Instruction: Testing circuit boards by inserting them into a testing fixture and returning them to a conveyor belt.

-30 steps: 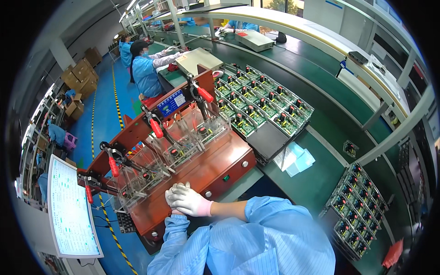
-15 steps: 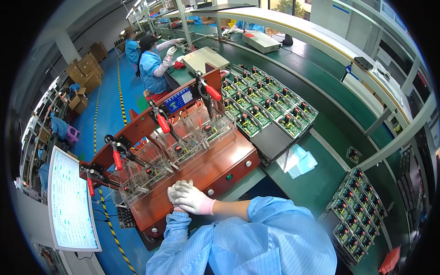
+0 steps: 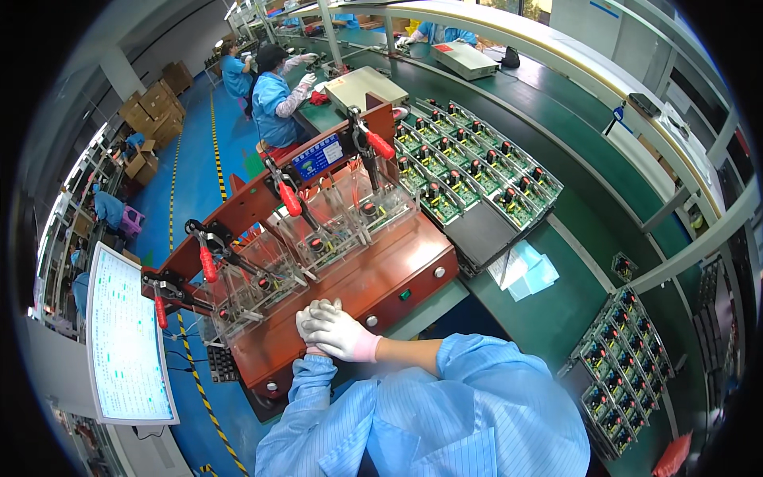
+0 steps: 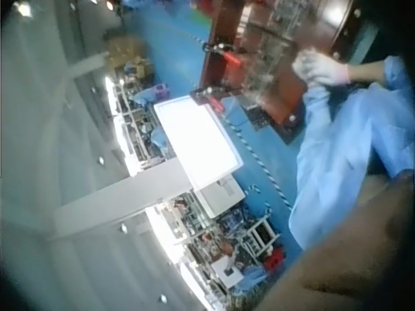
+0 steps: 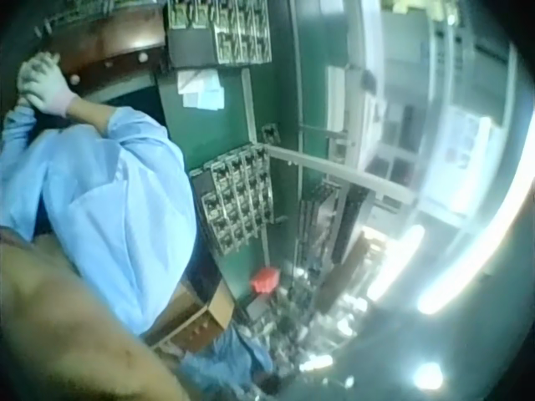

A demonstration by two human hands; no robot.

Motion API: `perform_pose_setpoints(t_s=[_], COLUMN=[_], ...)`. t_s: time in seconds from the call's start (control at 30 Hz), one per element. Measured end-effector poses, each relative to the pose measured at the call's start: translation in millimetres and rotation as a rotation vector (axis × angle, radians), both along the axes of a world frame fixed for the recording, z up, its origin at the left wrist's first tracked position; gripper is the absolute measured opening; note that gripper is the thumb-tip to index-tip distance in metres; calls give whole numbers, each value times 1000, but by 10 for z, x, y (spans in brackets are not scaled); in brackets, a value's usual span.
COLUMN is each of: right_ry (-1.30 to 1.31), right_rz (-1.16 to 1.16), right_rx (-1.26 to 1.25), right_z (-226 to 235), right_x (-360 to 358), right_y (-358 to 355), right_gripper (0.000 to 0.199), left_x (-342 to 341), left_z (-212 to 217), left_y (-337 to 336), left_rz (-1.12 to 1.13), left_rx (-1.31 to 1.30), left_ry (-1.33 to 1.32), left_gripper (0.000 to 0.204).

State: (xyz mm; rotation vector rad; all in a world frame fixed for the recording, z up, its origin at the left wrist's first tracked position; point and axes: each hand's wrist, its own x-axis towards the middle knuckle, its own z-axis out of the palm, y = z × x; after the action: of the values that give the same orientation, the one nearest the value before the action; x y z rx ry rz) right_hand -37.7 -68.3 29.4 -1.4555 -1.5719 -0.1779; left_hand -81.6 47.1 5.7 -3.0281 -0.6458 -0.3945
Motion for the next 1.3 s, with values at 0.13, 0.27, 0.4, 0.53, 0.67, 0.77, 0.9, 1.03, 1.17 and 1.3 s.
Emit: perform_pose_setpoints(t_s=[0.13, 0.27, 0.4, 0.53, 0.67, 0.77, 0.9, 1.03, 1.17, 1.3], right_ry=[-26, 4, 18, 19, 20, 12, 13, 14, 15, 14], right_rz=[-47, -9, -17, -16, -15, -23, -31, -33, -32, -24], right_rx=[8, 67, 38, 35, 39, 97, 48, 46, 43, 31], right_z=[-10, 13, 41, 44, 42, 40, 37, 32, 30, 31], right_x=[13, 20, 4, 7, 5, 4, -1, -6, -5, -2], right_y=[-17, -35, -40, -45, -42, -41, -47, -47, -45, -48], right_gripper=[28, 27, 27, 27, 28, 28, 27, 27, 27, 27], left_x=[31, 51, 28, 30, 31, 30, 32, 43, 55, 46], left_z=[-84, -46, 49, 80, 86, 84, 44, -11, 19, 139], left_y=[48, 9, -34, -41, -36, -33, -18, 0, -9, -63], left_rz=[-128, -21, -61, -69, -51, -46, -38, -4, 26, 10], left_rx=[-674, 116, 9, 12, 43, 7, 15, 57, 105, 124], left_ry=[-304, 36, -99, -107, -53, 22, 6, 44, 78, 59], left_gripper=[37, 36, 36, 36, 36, 36, 36, 34, 33, 34])
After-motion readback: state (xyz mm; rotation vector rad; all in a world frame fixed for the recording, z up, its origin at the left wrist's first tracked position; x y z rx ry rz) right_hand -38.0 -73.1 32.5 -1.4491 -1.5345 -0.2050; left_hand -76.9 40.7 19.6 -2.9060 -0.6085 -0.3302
